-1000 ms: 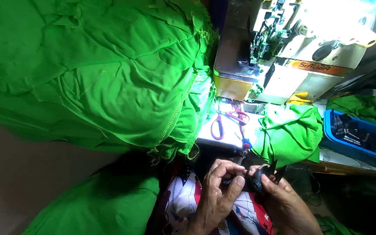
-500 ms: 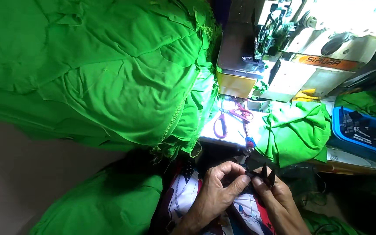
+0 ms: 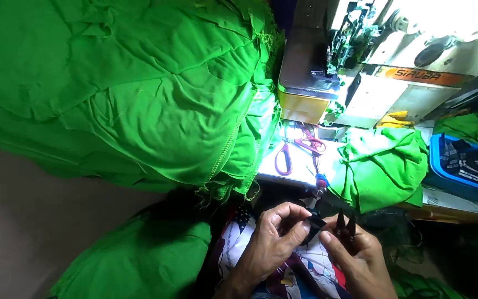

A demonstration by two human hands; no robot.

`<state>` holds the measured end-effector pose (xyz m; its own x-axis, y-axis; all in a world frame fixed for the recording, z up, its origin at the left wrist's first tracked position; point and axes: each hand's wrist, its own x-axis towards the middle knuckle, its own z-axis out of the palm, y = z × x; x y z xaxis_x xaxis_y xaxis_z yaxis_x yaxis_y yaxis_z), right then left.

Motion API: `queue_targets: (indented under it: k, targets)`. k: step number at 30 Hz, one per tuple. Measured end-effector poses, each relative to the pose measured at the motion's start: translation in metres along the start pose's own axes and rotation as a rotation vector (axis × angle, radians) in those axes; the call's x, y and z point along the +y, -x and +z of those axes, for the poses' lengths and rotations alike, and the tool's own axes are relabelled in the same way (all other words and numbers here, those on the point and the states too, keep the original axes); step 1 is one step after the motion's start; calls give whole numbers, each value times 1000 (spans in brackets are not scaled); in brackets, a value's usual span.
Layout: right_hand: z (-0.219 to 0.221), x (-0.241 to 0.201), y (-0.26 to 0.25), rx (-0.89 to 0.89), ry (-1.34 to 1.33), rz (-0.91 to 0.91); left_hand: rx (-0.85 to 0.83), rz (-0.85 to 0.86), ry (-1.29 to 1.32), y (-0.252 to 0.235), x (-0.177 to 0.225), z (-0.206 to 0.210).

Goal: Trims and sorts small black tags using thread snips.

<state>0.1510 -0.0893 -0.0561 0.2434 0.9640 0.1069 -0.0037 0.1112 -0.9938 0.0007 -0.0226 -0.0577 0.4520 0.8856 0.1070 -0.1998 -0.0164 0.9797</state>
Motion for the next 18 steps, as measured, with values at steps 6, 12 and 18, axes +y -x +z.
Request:
queue_targets:
  k: [6, 12, 18]
  targets:
    - [8, -1, -3, 83, -139, 82, -68, 25, 38, 0, -5, -3]
    - [7, -5, -9, 113, -145, 121, -132, 15, 34, 5, -9, -11]
    - [7, -6, -17, 130, -141, 120, -143, -30, 91, 9, -10, -16]
